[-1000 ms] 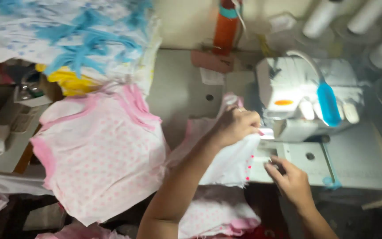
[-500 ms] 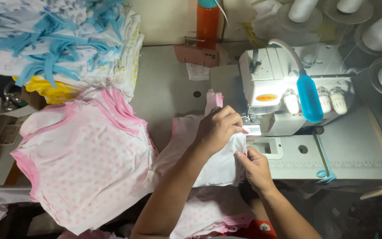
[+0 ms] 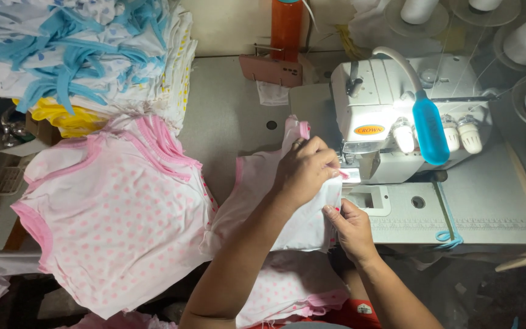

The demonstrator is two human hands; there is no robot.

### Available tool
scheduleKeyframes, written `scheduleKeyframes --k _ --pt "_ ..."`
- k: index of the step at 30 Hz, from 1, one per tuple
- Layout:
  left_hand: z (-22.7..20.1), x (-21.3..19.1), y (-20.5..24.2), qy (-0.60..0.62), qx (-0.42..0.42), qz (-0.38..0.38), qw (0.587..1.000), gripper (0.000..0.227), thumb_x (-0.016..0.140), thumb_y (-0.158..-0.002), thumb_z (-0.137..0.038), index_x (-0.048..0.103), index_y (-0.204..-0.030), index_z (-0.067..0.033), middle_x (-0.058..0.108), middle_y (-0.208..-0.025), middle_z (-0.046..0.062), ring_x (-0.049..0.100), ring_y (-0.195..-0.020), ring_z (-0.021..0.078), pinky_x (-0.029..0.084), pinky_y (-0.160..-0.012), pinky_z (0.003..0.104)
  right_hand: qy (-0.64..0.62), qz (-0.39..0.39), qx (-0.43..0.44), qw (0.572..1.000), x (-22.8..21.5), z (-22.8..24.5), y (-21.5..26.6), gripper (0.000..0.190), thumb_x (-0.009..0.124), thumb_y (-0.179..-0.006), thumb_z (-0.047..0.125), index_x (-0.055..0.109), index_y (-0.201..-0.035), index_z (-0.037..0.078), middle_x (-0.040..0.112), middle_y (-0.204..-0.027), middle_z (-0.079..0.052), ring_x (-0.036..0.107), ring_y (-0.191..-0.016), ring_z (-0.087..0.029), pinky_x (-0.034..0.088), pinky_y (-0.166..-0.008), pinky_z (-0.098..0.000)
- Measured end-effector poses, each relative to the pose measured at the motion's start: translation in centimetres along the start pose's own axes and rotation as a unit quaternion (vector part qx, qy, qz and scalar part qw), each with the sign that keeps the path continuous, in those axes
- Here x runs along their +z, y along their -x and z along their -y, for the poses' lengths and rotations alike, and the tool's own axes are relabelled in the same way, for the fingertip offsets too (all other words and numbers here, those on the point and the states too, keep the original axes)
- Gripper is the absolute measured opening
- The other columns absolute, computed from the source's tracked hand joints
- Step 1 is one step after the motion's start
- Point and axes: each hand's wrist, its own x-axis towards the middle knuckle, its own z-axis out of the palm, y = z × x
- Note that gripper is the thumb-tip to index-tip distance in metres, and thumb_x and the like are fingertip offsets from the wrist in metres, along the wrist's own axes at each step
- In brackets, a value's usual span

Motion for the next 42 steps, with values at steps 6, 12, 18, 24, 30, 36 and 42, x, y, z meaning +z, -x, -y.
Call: scheduleKeyframes --k 6,12,18,24,30,36,42 --pt "0.3 2.2 1.1 -0.064 0.077 -0.08 0.992 0.017 0.077 -0.086 -0.028 0.061 -0.086 -0.0211 0.057 -0.092 0.0 0.066 -0.087 0.027 0.054 -0.083 0.039 -0.031 -0.012 0.037 0.999 -1.6 -0.1 0.8 0.012 0.07 -0.098 0.01 0.074 -0.097 -0.001 0.07 -0.073 -0.008 0.062 -0.069 -0.013 0.057 -0.065 -0.036" --pt "-1.3 2.1 0.9 -0.02 0.073 -0.113 0.991 0.018 0.087 -0.08 -0.008 0.075 -0.091 -0.0177 0.068 -0.092 -0.003 0.06 -0.082 0.0233 0.053 -0.061 0.037 -0.108 0.031 0.102 0.988 -2.9 2.8 1.9 0.016 0.071 -0.094 0.012 0.071 -0.09 -0.004 0.06 -0.072 -0.003 0.051 -0.063 -0.012 0.04 -0.056 -0.0268" --pt "-1.1 3.3 -1.2 -0.074 0.039 -0.114 0.99 0.031 0.088 -0.08 -0.017 0.058 -0.076 -0.0106 0.058 -0.087 -0.001 0.059 -0.087 0.0256 0.05 -0.053 0.041 -0.076 0.011 0.091 0.993 -2.9 4.5 0.3 0.038 0.071 -0.093 0.018 0.047 -0.065 0.007 0.038 -0.049 -0.002 0.035 -0.04 -0.012 0.031 -0.034 -0.027" --pt "0.0 4.4 -2.0 -0.092 0.012 -0.128 0.987 0.026 0.085 -0.08 -0.026 0.065 -0.072 -0.0115 0.06 -0.087 -0.003 0.06 -0.093 0.0253 0.054 -0.05 0.044 -0.134 -0.004 0.083 0.987 -3.8 3.4 -0.5 0.02 0.073 -0.094 0.018 0.07 -0.094 -0.002 0.063 -0.073 -0.005 0.057 -0.061 -0.015 0.048 -0.053 -0.0286" --pt "1.8 1.7 -3.8 0.017 0.042 -0.107 0.993 0.022 0.075 -0.087 -0.033 0.071 -0.075 -0.0154 0.062 -0.077 0.006 0.07 -0.075 0.0323 0.057 -0.07 0.037 -0.105 -0.055 0.02 0.993 -4.0 0.2 -1.7 0.013 0.065 -0.1 0.009 0.072 -0.101 -0.002 0.072 -0.071 -0.013 0.069 -0.065 -0.018 0.06 -0.059 -0.0361" --pt "2.5 1.3 -5.7 -0.072 -0.078 -0.024 0.994 0.014 0.071 -0.089 -0.031 0.074 -0.09 -0.018 0.068 -0.095 0.003 0.071 -0.093 0.0282 0.059 -0.08 0.042 0.017 -0.022 -0.01 1.0 -3.4 2.4 -1.1 0.014 0.067 -0.1 0.009 0.075 -0.1 -0.002 0.069 -0.07 -0.009 0.058 -0.073 -0.011 0.056 -0.064 -0.0332" --pt "-1.1 0.4 -7.4 -0.193 -0.199 0.011 0.961 0.079 0.081 -0.085 -0.036 0.047 -0.151 -0.0097 0.03 -0.16 0.01 0.017 -0.154 0.04 0.015 -0.124 0.063 0.051 0.055 -0.029 0.997 -4.8 -1.0 -0.6 0.014 0.071 -0.096 0.011 0.08 -0.098 0.001 0.069 -0.07 -0.004 0.054 -0.076 -0.01 0.052 -0.067 -0.0325"
